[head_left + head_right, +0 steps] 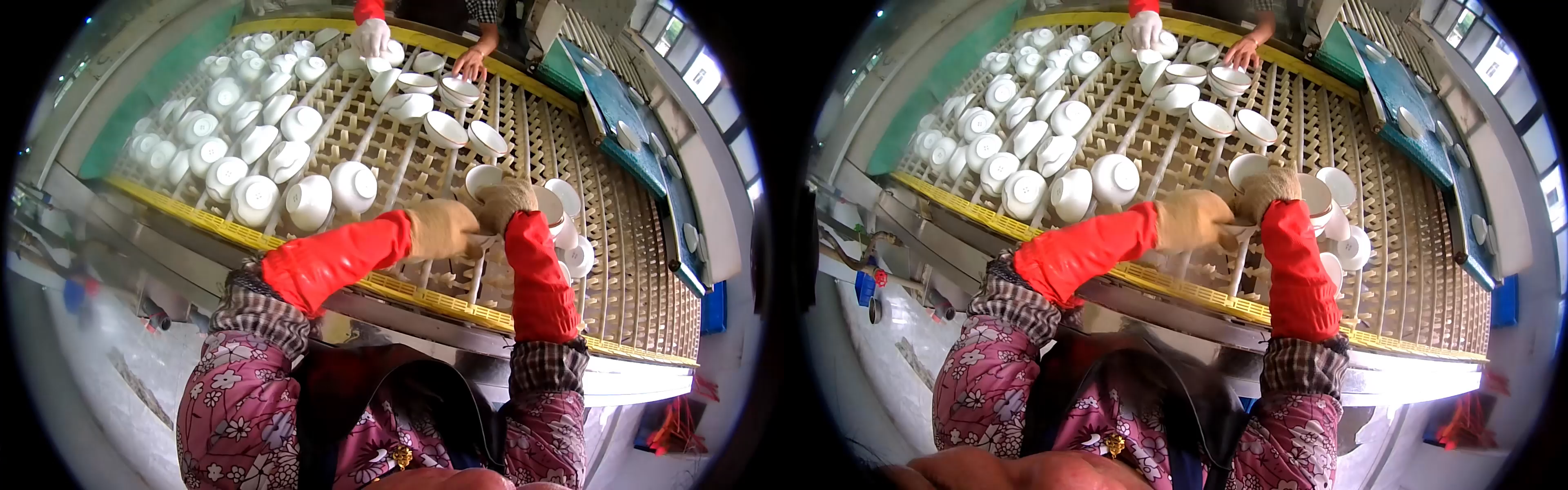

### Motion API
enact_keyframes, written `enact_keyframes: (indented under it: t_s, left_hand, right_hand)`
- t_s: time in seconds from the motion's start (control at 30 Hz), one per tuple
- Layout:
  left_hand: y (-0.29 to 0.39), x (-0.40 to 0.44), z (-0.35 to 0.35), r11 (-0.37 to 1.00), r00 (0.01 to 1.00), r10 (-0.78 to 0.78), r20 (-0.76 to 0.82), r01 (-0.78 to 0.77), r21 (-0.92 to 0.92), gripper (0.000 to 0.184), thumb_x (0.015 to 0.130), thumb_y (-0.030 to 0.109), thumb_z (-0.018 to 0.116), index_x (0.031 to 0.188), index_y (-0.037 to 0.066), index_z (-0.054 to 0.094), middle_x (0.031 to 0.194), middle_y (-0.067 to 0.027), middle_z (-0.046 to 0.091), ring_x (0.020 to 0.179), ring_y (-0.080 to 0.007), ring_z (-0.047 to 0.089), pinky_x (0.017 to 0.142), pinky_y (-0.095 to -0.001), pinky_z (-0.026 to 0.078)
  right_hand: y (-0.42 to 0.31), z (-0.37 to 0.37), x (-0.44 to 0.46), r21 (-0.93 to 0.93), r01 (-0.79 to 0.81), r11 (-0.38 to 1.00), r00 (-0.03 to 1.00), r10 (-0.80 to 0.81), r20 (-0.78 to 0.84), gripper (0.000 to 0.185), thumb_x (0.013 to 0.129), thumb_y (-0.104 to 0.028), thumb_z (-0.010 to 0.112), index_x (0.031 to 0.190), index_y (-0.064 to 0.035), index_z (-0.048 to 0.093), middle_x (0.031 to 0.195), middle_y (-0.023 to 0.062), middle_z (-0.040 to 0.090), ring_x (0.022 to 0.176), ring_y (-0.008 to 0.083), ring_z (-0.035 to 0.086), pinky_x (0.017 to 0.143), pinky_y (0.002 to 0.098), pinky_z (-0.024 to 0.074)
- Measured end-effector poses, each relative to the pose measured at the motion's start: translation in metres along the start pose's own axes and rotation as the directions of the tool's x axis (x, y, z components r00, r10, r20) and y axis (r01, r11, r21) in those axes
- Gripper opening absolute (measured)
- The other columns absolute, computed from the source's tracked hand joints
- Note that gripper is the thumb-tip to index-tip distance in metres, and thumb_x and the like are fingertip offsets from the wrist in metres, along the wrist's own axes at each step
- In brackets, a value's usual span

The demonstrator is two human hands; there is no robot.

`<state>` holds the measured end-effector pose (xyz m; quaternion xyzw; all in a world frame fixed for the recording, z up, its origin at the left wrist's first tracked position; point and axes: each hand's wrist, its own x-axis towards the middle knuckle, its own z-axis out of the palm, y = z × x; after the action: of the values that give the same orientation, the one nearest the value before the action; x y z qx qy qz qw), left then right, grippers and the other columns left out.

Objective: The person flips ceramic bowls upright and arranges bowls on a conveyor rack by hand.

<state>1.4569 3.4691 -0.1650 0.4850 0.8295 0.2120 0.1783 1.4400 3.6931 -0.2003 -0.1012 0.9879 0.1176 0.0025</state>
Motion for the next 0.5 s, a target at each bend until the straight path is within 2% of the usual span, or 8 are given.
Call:
enact_keyframes:
  t_s: [0.03, 0.07, 0.17, 0.2, 0.33, 0.37, 0.43, 0.5]
  left_hand:
    - [-0.022, -0.001, 0.004, 0.986, 0.994, 0.030, -0.104, -0.046, -0.158, 0.022, 0.100, 0.022, 0.073, 0.119, 0.021, 0.085, 0.125, -0.0048, 0.079, 0.125, -0.0266, 0.074, 0.109, -0.0384, 0.061]
    - [-0.030, -0.004, -0.015, 0.786, 0.766, 0.569, -0.298, -0.401, 0.470, 0.021, 0.105, 0.024, 0.074, 0.125, 0.024, 0.083, 0.131, -0.0034, 0.078, 0.127, -0.0255, 0.074, 0.111, -0.0400, 0.061]
    - [-0.087, -0.013, -0.054, 0.873, 0.773, 0.429, -0.467, -0.221, 0.435, 0.065, 0.072, 0.042, 0.104, 0.129, 0.021, 0.079, 0.131, -0.0050, 0.078, 0.123, -0.0280, 0.075, 0.111, -0.0408, 0.062]
    - [-0.074, -0.040, -0.090, 0.962, 0.883, 0.155, -0.443, -0.032, 0.273, 0.080, 0.069, 0.040, 0.106, 0.140, 0.019, 0.074, 0.136, -0.0073, 0.077, 0.129, -0.0298, 0.074, 0.115, -0.0419, 0.060]
    - [-0.188, -0.089, -0.113, 0.933, 0.684, -0.177, -0.707, 0.345, 0.100, 0.055, 0.098, 0.040, 0.081, 0.147, 0.015, 0.070, 0.133, -0.0219, 0.079, 0.117, -0.0438, 0.077, 0.100, -0.0490, 0.062]
    - [-0.178, -0.097, -0.130, 0.723, 0.535, -0.682, -0.498, 0.596, -0.349, 0.054, 0.104, 0.050, 0.074, 0.144, 0.013, 0.070, 0.135, -0.0210, 0.079, 0.120, -0.0436, 0.076, 0.106, -0.0490, 0.058]
    - [-0.155, -0.113, -0.115, 0.548, 0.487, -0.541, -0.686, 0.823, 0.152, 0.059, 0.108, 0.057, 0.068, 0.135, 0.006, 0.075, 0.136, -0.0240, 0.078, 0.122, -0.0425, 0.075, 0.110, -0.0487, 0.053]
    - [-0.179, -0.124, -0.091, 0.538, 0.604, -0.439, -0.665, 0.770, 0.344, 0.055, 0.104, 0.056, 0.074, 0.126, 0.005, 0.077, 0.128, -0.0234, 0.080, 0.119, -0.0419, 0.075, 0.110, -0.0498, 0.052]
  right_hand:
    - [0.000, -0.003, 0.001, 0.012, 0.014, 1.000, 1.000, -0.015, 0.010, 0.041, 0.090, -0.050, 0.076, 0.108, -0.0156, 0.088, 0.105, 0.0168, 0.085, 0.109, 0.0389, 0.079, 0.099, 0.0515, 0.0607]
    - [0.002, 0.009, 0.010, -0.011, -0.002, 1.000, 0.999, 0.003, 0.042, 0.036, 0.093, -0.038, 0.072, 0.114, -0.0145, 0.090, 0.111, 0.0174, 0.086, 0.110, 0.0387, 0.080, 0.113, 0.0519, 0.0534]
    - [-0.004, 0.011, -0.002, 0.032, 0.025, 0.999, 0.995, -0.022, -0.098, 0.036, 0.099, -0.038, 0.067, 0.115, -0.0143, 0.089, 0.112, 0.0204, 0.085, 0.111, 0.0369, 0.081, 0.114, 0.0526, 0.0522]
    - [-0.008, -0.004, -0.004, 0.128, -0.014, 0.992, 1.000, 0.017, -0.021, 0.040, 0.102, -0.042, 0.067, 0.114, -0.0110, 0.089, 0.111, 0.0232, 0.084, 0.112, 0.0369, 0.081, 0.107, 0.0510, 0.0577]
    - [-0.015, -0.024, -0.007, 0.907, -0.240, 0.346, 0.959, 0.232, 0.165, 0.044, 0.099, -0.042, 0.074, 0.122, -0.0056, 0.085, 0.110, 0.0235, 0.083, 0.104, 0.0411, 0.079, 0.094, 0.0485, 0.0621]
    - [-0.019, -0.022, -0.001, 0.980, -0.047, 0.193, 0.976, 0.217, 0.004, 0.042, 0.099, -0.038, 0.075, 0.123, -0.0056, 0.083, 0.111, 0.0236, 0.082, 0.104, 0.0413, 0.079, 0.094, 0.0482, 0.0620]
    - [-0.033, -0.014, 0.024, 0.960, 0.274, -0.056, 0.935, 0.251, -0.252, 0.037, 0.099, -0.031, 0.075, 0.125, -0.0059, 0.080, 0.113, 0.0233, 0.081, 0.103, 0.0407, 0.079, 0.093, 0.0475, 0.0624]
    - [-0.044, -0.004, 0.068, 0.889, 0.432, -0.153, 0.881, 0.283, -0.380, 0.031, 0.100, -0.024, 0.075, 0.125, -0.0067, 0.078, 0.116, 0.0216, 0.080, 0.106, 0.0385, 0.079, 0.091, 0.0466, 0.0640]
